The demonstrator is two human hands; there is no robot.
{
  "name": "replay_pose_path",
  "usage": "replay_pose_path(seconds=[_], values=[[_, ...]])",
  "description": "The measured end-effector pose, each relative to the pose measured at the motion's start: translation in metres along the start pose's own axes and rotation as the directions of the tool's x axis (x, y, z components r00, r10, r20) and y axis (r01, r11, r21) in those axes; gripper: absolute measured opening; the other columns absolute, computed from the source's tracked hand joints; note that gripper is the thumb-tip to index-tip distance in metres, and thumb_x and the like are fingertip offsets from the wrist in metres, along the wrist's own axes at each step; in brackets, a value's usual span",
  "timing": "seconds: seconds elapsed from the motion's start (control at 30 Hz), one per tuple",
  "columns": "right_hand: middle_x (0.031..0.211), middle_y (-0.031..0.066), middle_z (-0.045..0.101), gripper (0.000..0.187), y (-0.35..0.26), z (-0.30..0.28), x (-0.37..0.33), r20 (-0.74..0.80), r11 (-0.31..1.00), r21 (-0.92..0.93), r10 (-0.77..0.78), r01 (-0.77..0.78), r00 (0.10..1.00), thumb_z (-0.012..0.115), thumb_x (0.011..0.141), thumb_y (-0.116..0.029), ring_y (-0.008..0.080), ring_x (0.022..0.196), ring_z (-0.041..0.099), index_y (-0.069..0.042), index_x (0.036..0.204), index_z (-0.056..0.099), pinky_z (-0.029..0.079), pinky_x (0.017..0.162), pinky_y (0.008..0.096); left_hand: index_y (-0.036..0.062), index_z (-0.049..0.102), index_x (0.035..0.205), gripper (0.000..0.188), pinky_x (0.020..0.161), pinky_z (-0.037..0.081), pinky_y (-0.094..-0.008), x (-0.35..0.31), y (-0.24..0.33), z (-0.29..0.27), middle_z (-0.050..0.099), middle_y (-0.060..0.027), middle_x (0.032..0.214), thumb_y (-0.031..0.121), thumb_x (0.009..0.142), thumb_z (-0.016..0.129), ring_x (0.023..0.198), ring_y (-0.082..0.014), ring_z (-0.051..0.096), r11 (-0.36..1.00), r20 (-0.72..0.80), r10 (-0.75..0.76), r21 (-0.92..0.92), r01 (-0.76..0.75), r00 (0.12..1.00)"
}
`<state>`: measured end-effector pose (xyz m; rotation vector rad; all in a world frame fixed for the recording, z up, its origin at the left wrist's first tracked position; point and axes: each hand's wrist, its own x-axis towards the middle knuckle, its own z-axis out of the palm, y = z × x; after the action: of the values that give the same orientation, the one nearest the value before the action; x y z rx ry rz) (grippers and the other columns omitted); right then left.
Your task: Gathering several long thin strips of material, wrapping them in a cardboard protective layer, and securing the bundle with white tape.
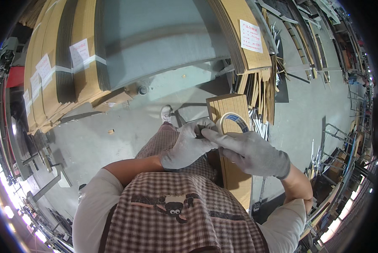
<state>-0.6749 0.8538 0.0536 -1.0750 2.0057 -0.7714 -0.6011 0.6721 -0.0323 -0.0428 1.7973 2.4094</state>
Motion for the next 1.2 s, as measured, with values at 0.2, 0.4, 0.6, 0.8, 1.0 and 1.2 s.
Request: replay_pose_path(seconds=[0.2, 0.4, 0.6, 0.8, 1.0, 1.2], values=[[0.080, 0.0110, 0.070, 0.031, 0.059, -0.059, -0.010, -0.182, 0.922, -0.371, 0.044, -0.110, 0.982, 0.066, 0.086, -0.011, 0.0306, 0.080, 0.067, -0.011, 0.118, 0.067, 0.049, 0.085, 0.0402, 0.0036, 0.060, 0.086, 0.012, 0.069, 0.049, -0.0275, 0.000, -0.015, -0.046, 0.061, -0.0020, 0.073, 0.013, 0.093, 0.062, 0.069, -0.0113, 0.058, 0.931, 0.202, -0.363, 0.033, 0.364, 0.910], [0.111, 0.0156, 0.069, 0.041, 0.230, 0.015, 0.003, -0.071, 0.911, 0.248, 0.356, -0.330, 0.932, 0.072, 0.083, -0.013, 0.0285, 0.103, 0.065, -0.004, 0.122, 0.063, 0.045, 0.096, 0.0381, -0.0003, 0.058, 0.103, 0.032, 0.085, 0.049, -0.0305, 0.047, -0.135, -0.050, 0.067, -0.0087, 0.093, 0.025, 0.089, 0.070, 0.095, -0.0164, 0.062, 0.925, 0.179, -0.373, 0.154, 0.348, 0.911], [0.119, 0.0147, 0.060, 0.047, 0.245, 0.058, 0.005, -0.231, 0.761, 0.636, 0.346, -0.128, 0.909, 0.073, 0.085, -0.016, 0.0248, 0.106, 0.059, 0.001, 0.125, 0.054, 0.047, 0.091, 0.0376, -0.0024, 0.061, 0.124, 0.060, 0.098, 0.046, -0.0308, 0.077, -0.193, -0.036, 0.068, -0.0097, 0.115, 0.027, 0.076, 0.080, 0.113, -0.0181, 0.060, 0.871, 0.429, -0.150, -0.370, 0.324, 0.891], [0.107, 0.0121, 0.049, 0.046, 0.067, 0.046, 0.037, -0.593, 0.958, -0.158, 0.100, -0.238, 0.799, 0.086, 0.060, -0.023, 0.0328, 0.105, 0.048, -0.006, 0.090, 0.056, 0.040, 0.091, 0.0465, -0.0011, 0.062, 0.120, 0.050, 0.081, 0.055, -0.0303, 0.071, -0.174, -0.074, 0.069, -0.0085, 0.099, 0.023, 0.078, 0.074, 0.090, -0.0161, 0.066, 0.750, 0.333, -0.656, 0.187, 0.635, 0.677], [0.108, 0.0121, 0.049, 0.054, 0.076, 0.070, 0.044, -0.650, 0.874, -0.218, 0.202, -0.434, 0.733, 0.087, 0.057, -0.027, 0.0357, 0.110, 0.046, -0.009, 0.099, 0.058, 0.035, 0.097, 0.0503, -0.0009, 0.067, 0.100, 0.020, 0.073, 0.054, -0.0337, 0.037, -0.037, -0.090, 0.070, -0.0106, 0.089, 0.009, 0.083, 0.072, 0.080, -0.0203, 0.068, 0.988, 0.417, -0.036, 0.151, -0.030, 0.908], [0.129, 0.0192, 0.054, 0.076, 0.078, 0.000, 0.001, -0.502, 0.907, 0.420, 0.218, 0.015, 0.837, 0.079, 0.073, -0.030, 0.0348, 0.121, 0.052, -0.004, 0.138, 0.048, 0.043, 0.099, 0.0419, 0.0017, 0.064, 0.096, 0.033, 0.076, 0.053, -0.0356, 0.083, -0.041, 0.020, 0.067, -0.0168, 0.098, 0.025, 0.077, 0.077, 0.090, -0.0249, 0.067, 0.861, 0.310, -0.038, 0.493, -0.127, 0.950]])
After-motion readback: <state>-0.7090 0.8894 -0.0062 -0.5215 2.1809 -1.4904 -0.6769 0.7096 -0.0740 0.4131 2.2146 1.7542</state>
